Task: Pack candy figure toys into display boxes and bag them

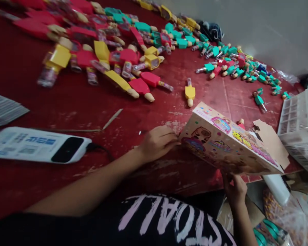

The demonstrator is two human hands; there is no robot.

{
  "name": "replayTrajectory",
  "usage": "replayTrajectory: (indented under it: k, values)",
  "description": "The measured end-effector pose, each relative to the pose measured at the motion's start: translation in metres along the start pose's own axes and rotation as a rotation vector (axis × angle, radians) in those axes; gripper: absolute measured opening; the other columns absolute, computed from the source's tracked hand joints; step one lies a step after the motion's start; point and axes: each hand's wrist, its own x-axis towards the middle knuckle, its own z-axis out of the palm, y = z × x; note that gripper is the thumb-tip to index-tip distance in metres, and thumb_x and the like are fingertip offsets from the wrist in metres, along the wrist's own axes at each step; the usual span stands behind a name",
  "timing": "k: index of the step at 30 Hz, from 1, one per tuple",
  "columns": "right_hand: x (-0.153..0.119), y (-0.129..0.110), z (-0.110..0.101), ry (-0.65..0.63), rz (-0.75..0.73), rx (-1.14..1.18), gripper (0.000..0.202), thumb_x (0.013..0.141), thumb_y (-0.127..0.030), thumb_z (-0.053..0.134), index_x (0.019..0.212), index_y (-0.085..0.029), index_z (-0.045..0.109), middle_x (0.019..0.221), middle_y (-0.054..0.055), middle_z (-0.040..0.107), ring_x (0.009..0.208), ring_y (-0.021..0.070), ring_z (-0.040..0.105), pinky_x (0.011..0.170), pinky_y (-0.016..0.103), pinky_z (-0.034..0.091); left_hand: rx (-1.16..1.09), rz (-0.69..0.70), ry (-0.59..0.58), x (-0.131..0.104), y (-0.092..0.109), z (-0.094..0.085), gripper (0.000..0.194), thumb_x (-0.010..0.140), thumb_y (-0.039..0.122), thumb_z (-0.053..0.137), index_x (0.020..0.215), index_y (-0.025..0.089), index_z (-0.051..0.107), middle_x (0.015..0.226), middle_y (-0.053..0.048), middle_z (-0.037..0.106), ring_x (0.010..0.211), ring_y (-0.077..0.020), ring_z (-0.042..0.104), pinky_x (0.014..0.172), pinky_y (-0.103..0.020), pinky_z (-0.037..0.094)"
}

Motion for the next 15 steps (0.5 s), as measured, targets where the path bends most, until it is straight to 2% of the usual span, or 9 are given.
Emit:
replayTrajectory:
  k: [5, 7, 9, 11, 13, 15]
  values:
    - [-0.004, 0.001, 0.013, 0.12, -0.021, -0.171, 0.021, 0.084, -0.022, 0.063, 0.064, -0.017, 0.058, 0.046, -0.001, 0.054, 0.041, 0.0113, 0.05, 0.045, 0.022, 0.039, -0.073, -0.079, 0.034, -0.008, 0.0, 0.019, 0.019, 0.088, 0.024, 0.056, 0.071, 0.015, 0.058, 0.067, -0.003, 0.062, 0.062, -0.0141, 0.055, 0.058, -0.025, 0.044]
    - [-0.004, 0.002, 0.014, 0.075, 0.017, -0.12, 0.022, 0.084, -0.024, 0.062, 0.064, -0.016, 0.06, 0.047, 0.0, 0.055, 0.04, 0.0111, 0.05, 0.044, 0.022, 0.04, -0.18, -0.155, -0.034, -0.01, -0.003, 0.023, 0.026, 0.09, 0.028, 0.052, 0.069, 0.015, 0.058, 0.067, -0.004, 0.061, 0.062, -0.0135, 0.056, 0.058, -0.024, 0.044]
    - [-0.002, 0.004, 0.011, -0.03, 0.05, -0.026, 0.026, 0.085, -0.029, 0.061, 0.062, -0.016, 0.062, 0.047, 0.001, 0.057, 0.039, 0.0111, 0.05, 0.043, 0.022, 0.04, -0.29, -0.239, -0.177, -0.011, -0.008, 0.022, 0.029, 0.091, 0.032, 0.05, 0.069, 0.015, 0.06, 0.068, -0.004, 0.062, 0.064, -0.0135, 0.057, 0.059, -0.023, 0.045]
    - [0.002, 0.009, 0.002, -0.154, 0.066, 0.054, 0.031, 0.085, -0.033, 0.06, 0.059, -0.016, 0.064, 0.046, 0.002, 0.058, 0.038, 0.0116, 0.05, 0.043, 0.023, 0.041, -0.354, -0.326, -0.338, -0.009, -0.014, 0.016, 0.025, 0.089, 0.031, 0.052, 0.073, 0.016, 0.063, 0.072, -0.004, 0.063, 0.068, -0.0143, 0.059, 0.064, -0.023, 0.047]
    - [0.01, 0.016, -0.016, -0.283, 0.073, 0.098, 0.034, 0.086, -0.035, 0.058, 0.059, -0.016, 0.066, 0.047, 0.003, 0.059, 0.04, 0.013, 0.052, 0.046, 0.024, 0.043, -0.336, -0.351, -0.459, -0.002, -0.017, 0.001, 0.019, 0.087, 0.027, 0.052, 0.078, 0.016, 0.065, 0.08, -0.005, 0.064, 0.072, -0.0153, 0.061, 0.067, -0.025, 0.048]
    - [0.026, 0.021, -0.041, -0.37, 0.127, 0.105, 0.034, 0.087, -0.037, 0.055, 0.063, -0.016, 0.067, 0.054, 0.005, 0.063, 0.047, 0.0157, 0.057, 0.048, 0.026, 0.044, -0.259, -0.328, -0.442, 0.014, -0.012, -0.024, 0.02, 0.086, 0.023, 0.049, 0.08, 0.016, 0.066, 0.085, -0.005, 0.064, 0.075, -0.0155, 0.061, 0.068, -0.026, 0.049]
